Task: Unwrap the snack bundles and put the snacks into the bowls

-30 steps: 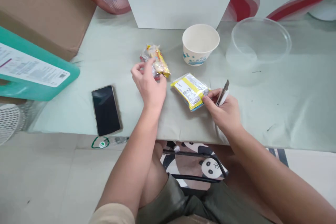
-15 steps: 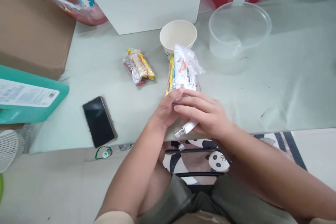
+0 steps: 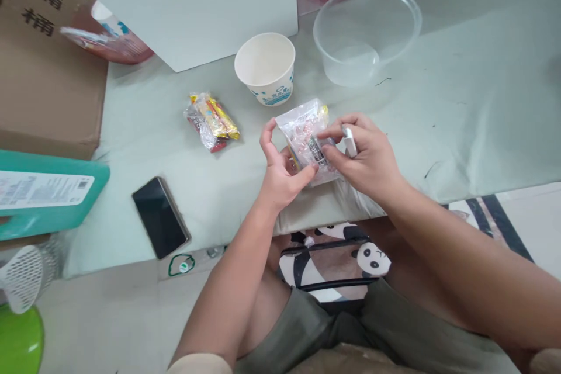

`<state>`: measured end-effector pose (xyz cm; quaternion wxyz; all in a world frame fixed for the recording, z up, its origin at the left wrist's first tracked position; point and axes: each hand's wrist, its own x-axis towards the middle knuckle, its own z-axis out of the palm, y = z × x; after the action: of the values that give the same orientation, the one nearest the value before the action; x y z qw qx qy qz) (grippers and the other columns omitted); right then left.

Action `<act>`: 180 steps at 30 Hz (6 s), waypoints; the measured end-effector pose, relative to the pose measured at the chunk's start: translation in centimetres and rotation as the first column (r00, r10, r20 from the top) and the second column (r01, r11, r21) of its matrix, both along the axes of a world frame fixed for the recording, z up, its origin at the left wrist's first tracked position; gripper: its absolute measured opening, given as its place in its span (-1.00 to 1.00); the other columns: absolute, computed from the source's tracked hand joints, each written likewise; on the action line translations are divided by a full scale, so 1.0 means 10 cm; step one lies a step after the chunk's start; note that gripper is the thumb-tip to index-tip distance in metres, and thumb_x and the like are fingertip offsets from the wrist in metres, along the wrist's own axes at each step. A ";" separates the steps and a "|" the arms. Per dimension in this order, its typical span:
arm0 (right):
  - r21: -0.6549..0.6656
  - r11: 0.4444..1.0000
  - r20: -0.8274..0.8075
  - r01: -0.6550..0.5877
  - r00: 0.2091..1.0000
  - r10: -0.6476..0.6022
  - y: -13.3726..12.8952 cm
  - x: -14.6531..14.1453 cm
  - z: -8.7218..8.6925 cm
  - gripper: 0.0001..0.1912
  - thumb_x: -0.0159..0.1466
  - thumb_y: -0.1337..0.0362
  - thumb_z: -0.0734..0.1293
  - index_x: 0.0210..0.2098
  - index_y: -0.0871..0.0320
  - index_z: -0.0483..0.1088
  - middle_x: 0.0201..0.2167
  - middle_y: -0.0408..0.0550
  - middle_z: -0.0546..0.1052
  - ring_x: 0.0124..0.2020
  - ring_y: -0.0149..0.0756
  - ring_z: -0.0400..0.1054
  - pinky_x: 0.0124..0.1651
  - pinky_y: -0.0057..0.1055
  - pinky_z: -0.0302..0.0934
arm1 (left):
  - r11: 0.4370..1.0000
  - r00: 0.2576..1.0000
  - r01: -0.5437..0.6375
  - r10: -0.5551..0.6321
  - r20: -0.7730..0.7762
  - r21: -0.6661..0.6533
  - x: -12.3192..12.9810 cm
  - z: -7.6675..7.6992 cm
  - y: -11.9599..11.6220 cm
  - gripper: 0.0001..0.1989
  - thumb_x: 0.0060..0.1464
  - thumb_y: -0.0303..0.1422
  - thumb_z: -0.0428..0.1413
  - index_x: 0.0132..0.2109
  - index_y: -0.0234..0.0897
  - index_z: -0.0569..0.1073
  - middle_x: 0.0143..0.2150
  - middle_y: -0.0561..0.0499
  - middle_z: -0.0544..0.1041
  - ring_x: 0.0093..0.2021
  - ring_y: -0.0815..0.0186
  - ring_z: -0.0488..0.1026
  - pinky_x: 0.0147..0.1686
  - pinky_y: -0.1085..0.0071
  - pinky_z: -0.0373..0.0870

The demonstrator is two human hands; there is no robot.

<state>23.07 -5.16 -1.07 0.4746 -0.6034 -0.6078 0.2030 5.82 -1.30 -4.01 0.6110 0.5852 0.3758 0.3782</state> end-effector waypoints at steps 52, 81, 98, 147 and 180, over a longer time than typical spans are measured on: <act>-0.077 0.996 0.424 0.043 0.906 -0.006 -0.23 -0.28 -0.04 -0.46 0.37 0.30 0.19 0.29 -0.03 0.48 -0.16 -0.02 0.57 -0.39 -0.29 0.33 -0.47 -0.35 0.02 | 0.758 0.850 -0.167 0.435 -0.297 0.631 -0.13 0.06 0.08 -0.69 0.09 -0.35 0.07 0.01 -0.15 0.36 -0.07 -0.03 0.61 -0.15 0.20 0.57 -0.09 0.26 0.51; -0.213 0.930 0.558 0.299 0.818 -0.136 0.04 0.27 0.00 -0.68 0.27 0.30 0.28 0.00 0.08 0.46 -0.04 0.11 0.53 -0.23 -0.08 0.40 -0.23 -0.20 0.21 | 0.837 0.824 -0.539 0.501 0.266 0.092 -0.34 0.01 0.42 -0.50 0.05 -0.19 0.25 0.08 0.04 0.21 0.16 0.01 0.43 0.12 0.23 0.49 -0.01 0.34 0.49; 0.122 0.958 0.187 -0.260 0.954 0.236 0.14 0.28 -0.09 -0.81 0.29 0.09 0.42 -0.19 0.05 0.53 -0.17 -0.01 0.46 -0.16 -0.19 0.41 -0.02 -0.16 0.35 | 0.959 0.972 0.232 -0.233 0.012 -0.162 -0.25 0.22 0.21 -0.23 -0.03 -0.34 0.25 0.31 -0.05 0.15 -0.25 0.08 0.57 -0.39 0.30 0.52 -0.41 0.41 0.43; -0.304 0.908 -0.488 -0.287 0.866 0.110 -0.11 -0.06 0.04 -0.60 0.31 0.06 0.31 0.06 0.08 0.30 0.01 0.07 0.53 -0.14 -0.20 0.50 -0.26 -0.29 0.42 | 0.980 0.971 0.074 -0.029 0.236 -0.184 -0.11 0.08 0.13 -0.54 -0.02 -0.31 0.18 0.04 0.01 0.25 -0.28 0.10 0.48 -0.46 0.32 0.46 -0.47 0.37 0.44; -0.349 0.723 -0.932 -0.596 0.141 -0.334 0.01 -0.42 0.11 -0.56 0.27 -0.10 0.14 -0.18 0.08 0.44 -0.33 0.04 0.61 -0.31 -0.08 0.53 -0.21 -0.08 0.48 | 0.964 0.681 0.016 0.185 0.709 -0.266 -0.16 1.12 0.05 -0.63 0.48 -0.35 -0.11 -0.30 -0.21 0.45 -0.27 0.12 0.57 -0.22 0.41 0.58 -0.16 0.41 0.56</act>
<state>18.82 -5.05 -0.01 0.4725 -0.3799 -0.0831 0.7909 4.25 -0.82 7.20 0.7602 0.2867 0.1738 0.5565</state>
